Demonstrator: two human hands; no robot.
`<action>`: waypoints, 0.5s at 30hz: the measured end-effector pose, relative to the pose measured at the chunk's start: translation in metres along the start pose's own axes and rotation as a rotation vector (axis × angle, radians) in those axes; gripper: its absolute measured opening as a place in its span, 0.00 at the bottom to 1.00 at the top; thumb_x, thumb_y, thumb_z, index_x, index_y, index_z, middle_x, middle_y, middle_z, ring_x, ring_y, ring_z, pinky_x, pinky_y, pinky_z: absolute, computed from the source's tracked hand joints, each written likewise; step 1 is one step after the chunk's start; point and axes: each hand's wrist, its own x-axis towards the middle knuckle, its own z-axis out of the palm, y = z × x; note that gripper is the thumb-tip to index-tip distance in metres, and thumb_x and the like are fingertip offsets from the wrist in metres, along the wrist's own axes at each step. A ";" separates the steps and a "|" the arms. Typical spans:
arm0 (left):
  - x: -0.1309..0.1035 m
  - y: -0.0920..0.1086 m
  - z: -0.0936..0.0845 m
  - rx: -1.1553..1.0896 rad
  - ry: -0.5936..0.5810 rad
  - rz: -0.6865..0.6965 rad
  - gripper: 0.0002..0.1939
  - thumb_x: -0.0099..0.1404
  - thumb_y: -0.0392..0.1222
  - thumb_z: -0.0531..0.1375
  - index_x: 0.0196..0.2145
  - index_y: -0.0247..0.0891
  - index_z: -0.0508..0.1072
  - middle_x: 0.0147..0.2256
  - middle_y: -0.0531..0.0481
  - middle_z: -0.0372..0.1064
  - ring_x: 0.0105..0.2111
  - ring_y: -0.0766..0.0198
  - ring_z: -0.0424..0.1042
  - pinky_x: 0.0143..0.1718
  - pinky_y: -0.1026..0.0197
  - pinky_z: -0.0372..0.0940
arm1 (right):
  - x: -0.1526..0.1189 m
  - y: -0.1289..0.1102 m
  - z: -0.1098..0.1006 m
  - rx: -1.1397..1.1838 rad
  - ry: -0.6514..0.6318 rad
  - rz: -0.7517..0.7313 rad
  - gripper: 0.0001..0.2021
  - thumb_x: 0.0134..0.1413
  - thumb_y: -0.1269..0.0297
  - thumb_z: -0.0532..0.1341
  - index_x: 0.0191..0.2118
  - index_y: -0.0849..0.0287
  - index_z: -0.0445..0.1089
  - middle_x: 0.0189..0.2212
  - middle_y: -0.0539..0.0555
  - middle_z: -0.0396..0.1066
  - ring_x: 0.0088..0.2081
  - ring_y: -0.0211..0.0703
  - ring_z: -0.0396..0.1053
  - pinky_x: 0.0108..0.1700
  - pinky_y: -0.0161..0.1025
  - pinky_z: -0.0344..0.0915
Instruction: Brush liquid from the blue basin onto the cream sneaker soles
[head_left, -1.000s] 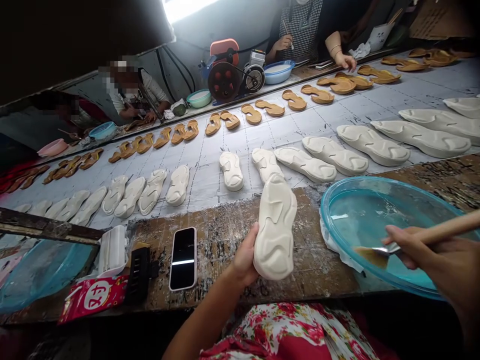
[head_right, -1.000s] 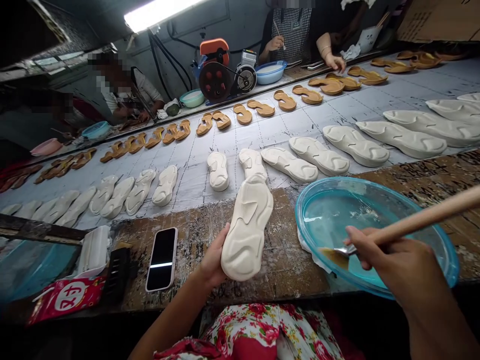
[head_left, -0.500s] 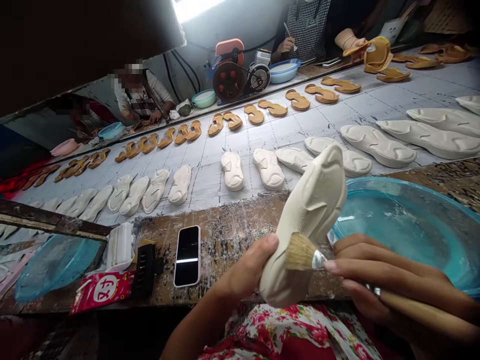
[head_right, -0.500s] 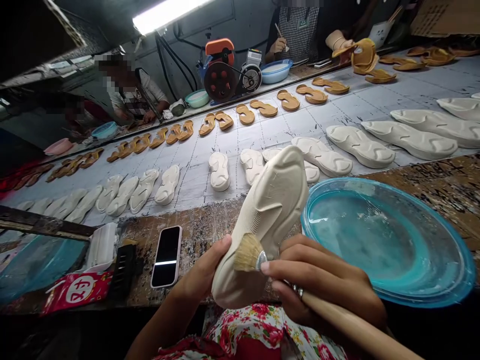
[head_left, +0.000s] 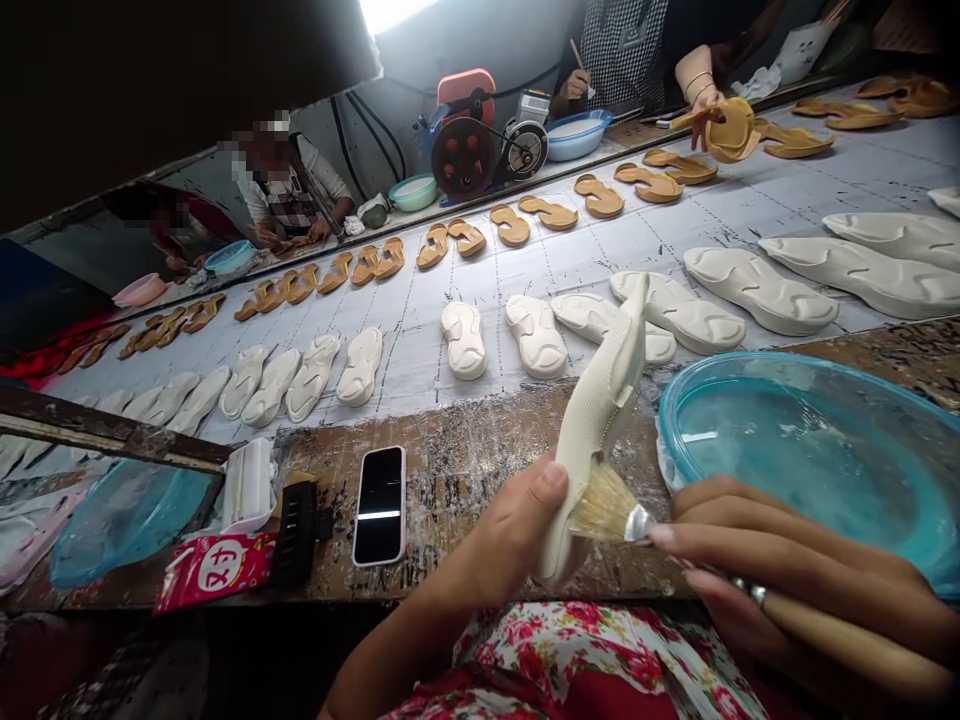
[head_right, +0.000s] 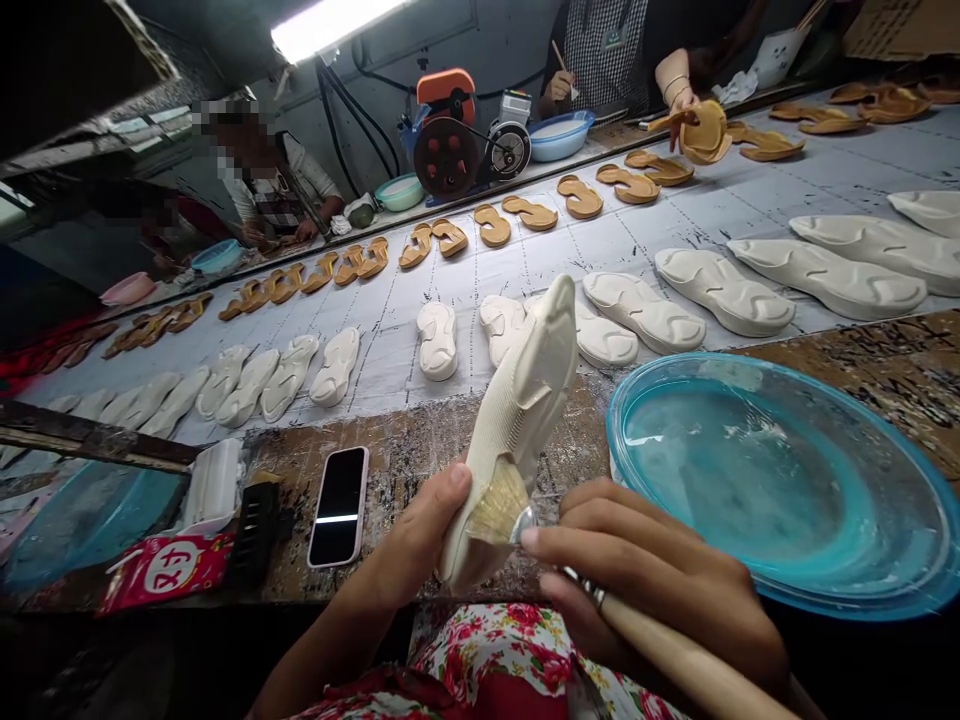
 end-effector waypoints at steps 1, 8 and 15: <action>-0.001 0.002 0.001 0.023 0.018 0.006 0.20 0.65 0.49 0.50 0.46 0.35 0.72 0.34 0.46 0.69 0.34 0.61 0.63 0.37 0.63 0.55 | 0.001 -0.002 0.001 -0.011 -0.037 -0.018 0.08 0.53 0.73 0.56 0.40 0.61 0.66 0.25 0.51 0.66 0.30 0.34 0.66 0.30 0.29 0.67; 0.002 -0.001 0.000 -0.042 0.192 -0.021 0.22 0.63 0.53 0.51 0.47 0.35 0.70 0.36 0.47 0.71 0.36 0.60 0.65 0.40 0.63 0.57 | 0.002 -0.018 0.007 -0.144 -0.222 -0.142 0.08 0.56 0.72 0.52 0.40 0.62 0.66 0.27 0.52 0.70 0.33 0.37 0.69 0.42 0.32 0.67; 0.014 -0.001 0.003 -0.651 0.024 -0.298 0.28 0.67 0.51 0.41 0.49 0.28 0.69 0.38 0.40 0.73 0.43 0.53 0.70 0.50 0.54 0.58 | -0.010 0.004 -0.008 -0.043 -0.201 -0.084 0.13 0.48 0.76 0.58 0.41 0.62 0.65 0.24 0.49 0.67 0.29 0.33 0.67 0.34 0.29 0.69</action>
